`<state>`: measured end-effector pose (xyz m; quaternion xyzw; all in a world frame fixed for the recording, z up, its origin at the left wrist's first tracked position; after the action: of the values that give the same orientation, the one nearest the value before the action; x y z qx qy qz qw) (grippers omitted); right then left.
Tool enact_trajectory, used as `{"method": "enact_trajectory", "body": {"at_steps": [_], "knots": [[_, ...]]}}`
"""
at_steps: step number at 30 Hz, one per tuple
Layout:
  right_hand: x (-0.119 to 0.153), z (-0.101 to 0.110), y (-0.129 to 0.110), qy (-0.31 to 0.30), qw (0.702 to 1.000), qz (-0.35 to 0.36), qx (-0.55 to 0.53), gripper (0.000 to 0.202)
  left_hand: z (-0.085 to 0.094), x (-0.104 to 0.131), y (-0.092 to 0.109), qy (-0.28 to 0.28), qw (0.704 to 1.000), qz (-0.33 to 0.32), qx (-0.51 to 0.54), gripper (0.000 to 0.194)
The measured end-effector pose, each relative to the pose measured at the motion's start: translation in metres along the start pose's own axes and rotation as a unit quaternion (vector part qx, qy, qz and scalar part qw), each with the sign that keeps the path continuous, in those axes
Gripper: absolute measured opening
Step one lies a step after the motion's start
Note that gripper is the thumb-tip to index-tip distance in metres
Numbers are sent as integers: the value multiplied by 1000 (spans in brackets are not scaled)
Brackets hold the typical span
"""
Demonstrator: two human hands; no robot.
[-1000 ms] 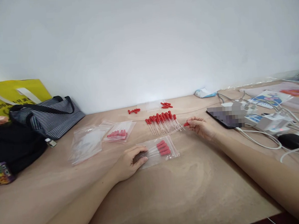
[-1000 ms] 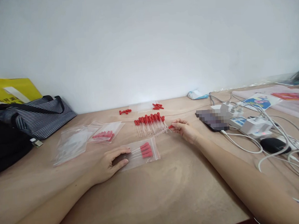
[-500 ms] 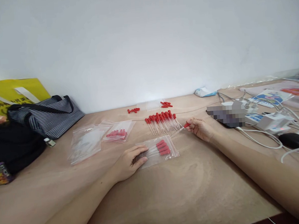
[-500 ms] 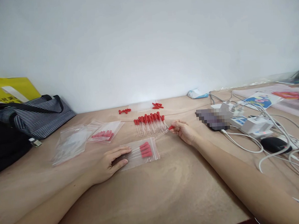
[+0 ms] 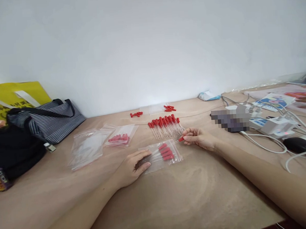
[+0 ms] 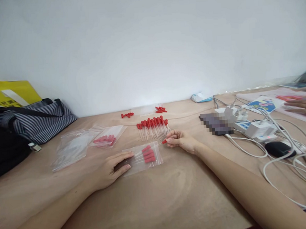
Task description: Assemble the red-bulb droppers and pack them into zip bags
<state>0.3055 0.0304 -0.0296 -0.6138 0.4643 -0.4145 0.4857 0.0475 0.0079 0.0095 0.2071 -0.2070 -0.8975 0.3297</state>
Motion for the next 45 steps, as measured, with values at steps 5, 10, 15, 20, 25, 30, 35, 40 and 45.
{"method": "enact_trajectory", "body": {"at_steps": [5,10,15,20,25,30,35,40,45], "knots": [[-1,-12,4,6,1000,-2,22,22,-1,-1,-1,2,1000,3,-7,32],[-2,-23,4,29,997,-1,69,24,-2,-1,-1,-3,1000,7,-7,33],[-6,-32,2,72,979,23,190,19,-2,-1,1,-9,1000,5,-7,33],[-9,-36,1,71,969,37,236,16,-2,-1,-1,-10,1000,10,-12,34],[-11,-39,4,31,979,35,200,13,-3,-2,-1,-9,1000,6,-11,35],[-18,-38,8,90,945,57,308,15,-3,-2,0,-8,1000,11,-10,35],[-16,-48,10,35,925,91,367,17,-3,-2,0,-3,1000,3,-12,34],[-10,-54,5,-25,924,108,366,20,-3,-2,0,-2,1000,2,-7,34],[-4,-48,0,22,961,-4,276,31,-1,-2,3,6,1000,-1,-3,32]]}}
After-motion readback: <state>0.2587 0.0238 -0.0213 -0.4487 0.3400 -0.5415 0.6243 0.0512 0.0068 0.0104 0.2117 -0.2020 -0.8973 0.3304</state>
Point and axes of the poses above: each hand's wrist, its own x-axis away from the middle knuckle, its own z-axis out of the back of the hand, y = z × x, the point moved 5 cm from there along -x, towards the middle knuckle, and after that the axes turned 5 degrees about x, right-handed, at the moved point
